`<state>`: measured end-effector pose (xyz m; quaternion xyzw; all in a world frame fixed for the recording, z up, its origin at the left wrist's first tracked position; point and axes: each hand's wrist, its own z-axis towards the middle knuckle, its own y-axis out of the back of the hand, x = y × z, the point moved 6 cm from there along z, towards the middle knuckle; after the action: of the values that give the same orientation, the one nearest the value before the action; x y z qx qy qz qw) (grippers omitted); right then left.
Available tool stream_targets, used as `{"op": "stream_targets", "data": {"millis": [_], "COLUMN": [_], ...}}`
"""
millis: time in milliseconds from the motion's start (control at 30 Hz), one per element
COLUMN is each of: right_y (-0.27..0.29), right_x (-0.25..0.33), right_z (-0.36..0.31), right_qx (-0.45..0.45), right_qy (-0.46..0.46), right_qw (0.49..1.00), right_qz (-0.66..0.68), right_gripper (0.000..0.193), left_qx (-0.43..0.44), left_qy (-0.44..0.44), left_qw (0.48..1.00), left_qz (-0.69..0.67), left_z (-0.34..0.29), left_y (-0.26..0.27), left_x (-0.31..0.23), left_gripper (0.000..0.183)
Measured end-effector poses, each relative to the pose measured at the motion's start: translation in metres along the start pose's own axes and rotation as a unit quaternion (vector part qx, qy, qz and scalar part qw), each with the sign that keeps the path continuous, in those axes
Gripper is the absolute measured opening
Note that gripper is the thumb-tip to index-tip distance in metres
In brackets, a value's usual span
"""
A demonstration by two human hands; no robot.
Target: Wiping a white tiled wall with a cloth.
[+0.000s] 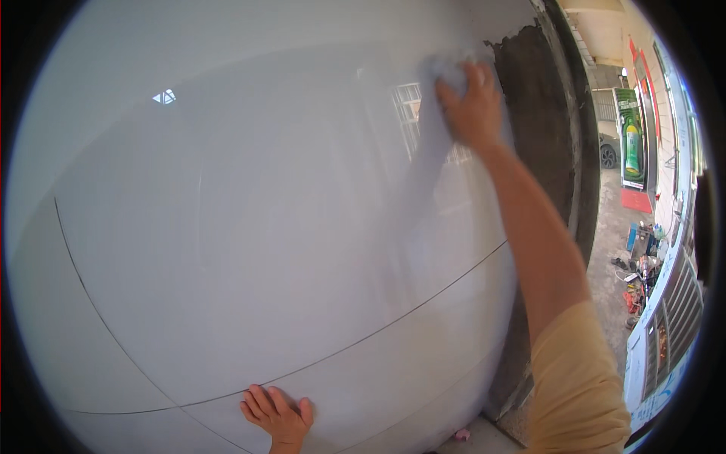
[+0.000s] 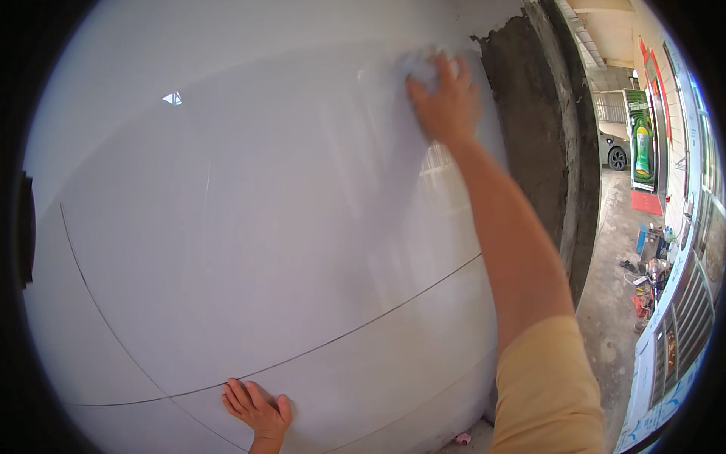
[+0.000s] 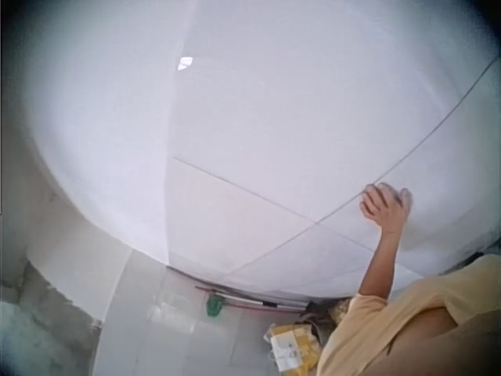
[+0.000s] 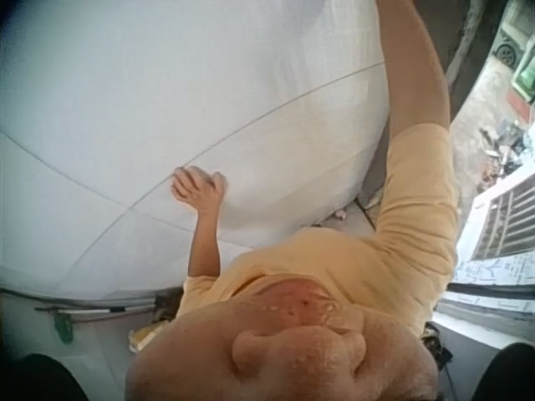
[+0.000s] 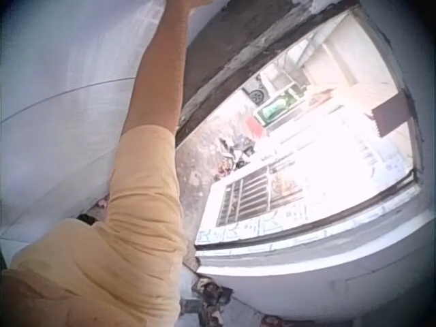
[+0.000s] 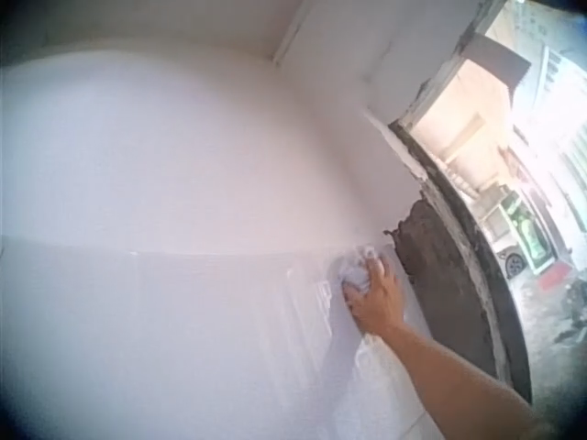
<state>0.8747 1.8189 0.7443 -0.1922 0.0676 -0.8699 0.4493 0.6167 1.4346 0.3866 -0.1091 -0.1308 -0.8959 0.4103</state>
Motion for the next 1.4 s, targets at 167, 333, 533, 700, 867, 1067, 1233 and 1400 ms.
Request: {"op": "stream_targets", "data": {"millis": [167,333,533,700,867,1067,1233,1400], "right_y": [-0.007,0.016,0.000,0.013,0.006,-0.020,-0.037,-0.041], "right_x": [0.017,0.043,-0.015,0.052,0.005,-0.066,-0.046,-0.097], "right_z": [0.008,-0.047,0.044,-0.061,-0.043,0.071,0.057,0.077], "right_qx": [0.093,0.008,0.187,0.027,0.084,0.170,0.146,0.108], "right_qy": [-0.059,0.176,-0.199,0.223,0.115,-0.190,-0.089,-0.213], "right_qw": [0.992,0.979,0.954,0.973,0.985,0.966,0.985,0.970], "right_qz": [0.054,0.101,0.125,0.051,0.097,0.041,0.010,0.040], "right_gripper": [0.051,0.047,0.050,0.058,0.052,0.065,0.067,0.068], "left_qx": [0.004,0.014,0.006,0.016,0.013,0.017,0.033,0.064], "left_qy": [0.007,0.006,0.004,0.049,0.042,0.042,0.055,0.020], "left_qw": [1.000,0.999,0.999,0.998,0.999,0.999,0.998,0.998], "left_qz": [0.014,0.041,0.032,-0.035,-0.032,-0.031,-0.017,-0.005], "left_z": [-0.003,-0.004,0.002,-0.004,-0.003,0.000,-0.009,-0.013], "left_y": [0.002,0.005,0.006,0.007,0.006,0.004,0.006,0.001], "left_x": [0.007,0.006,-0.002,0.006,0.006,0.002,0.006,0.004], "left_gripper": [0.065,0.065,0.064,0.069,0.069,0.067,0.066,0.089]}}
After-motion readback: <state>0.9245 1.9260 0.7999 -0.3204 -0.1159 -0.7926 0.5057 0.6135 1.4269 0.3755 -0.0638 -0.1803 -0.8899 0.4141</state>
